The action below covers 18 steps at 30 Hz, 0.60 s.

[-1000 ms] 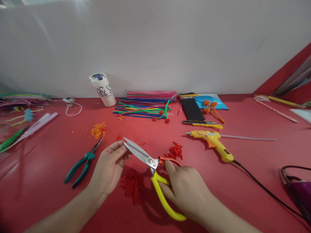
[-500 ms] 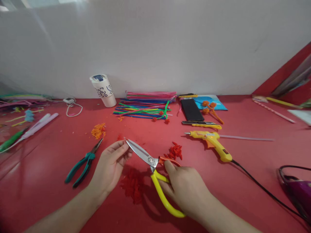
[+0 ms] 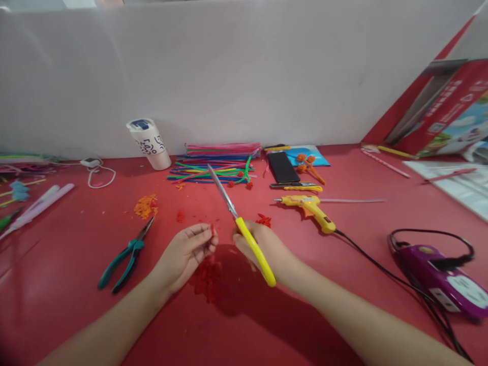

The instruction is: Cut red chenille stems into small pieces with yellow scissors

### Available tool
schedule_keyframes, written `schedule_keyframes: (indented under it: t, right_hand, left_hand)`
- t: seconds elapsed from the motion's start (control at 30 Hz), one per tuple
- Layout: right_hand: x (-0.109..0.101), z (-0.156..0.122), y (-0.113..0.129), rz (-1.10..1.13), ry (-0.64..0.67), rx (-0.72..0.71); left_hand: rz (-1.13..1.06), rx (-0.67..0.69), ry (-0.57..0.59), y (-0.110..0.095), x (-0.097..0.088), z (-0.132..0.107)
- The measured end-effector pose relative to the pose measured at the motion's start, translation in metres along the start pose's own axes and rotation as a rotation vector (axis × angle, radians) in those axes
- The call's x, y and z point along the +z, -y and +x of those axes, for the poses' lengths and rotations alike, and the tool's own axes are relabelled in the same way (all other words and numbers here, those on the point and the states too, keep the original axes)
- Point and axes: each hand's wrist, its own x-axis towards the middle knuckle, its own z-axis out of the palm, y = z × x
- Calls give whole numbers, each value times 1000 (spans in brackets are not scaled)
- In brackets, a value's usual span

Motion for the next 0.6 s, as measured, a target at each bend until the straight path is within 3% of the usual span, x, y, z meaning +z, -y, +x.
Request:
schedule_keyframes:
  t: [0.2, 0.43, 0.6]
  right_hand:
    - [5, 7, 10, 197, 35, -98]
    - [7, 6, 15, 176, -11, 17]
    - [7, 7, 12, 29, -49, -56]
  left_hand:
    - [74, -78, 122, 5, 4, -6]
    - [268, -38, -37, 4, 6, -5]
    - [406, 19, -43, 4, 5, -4]
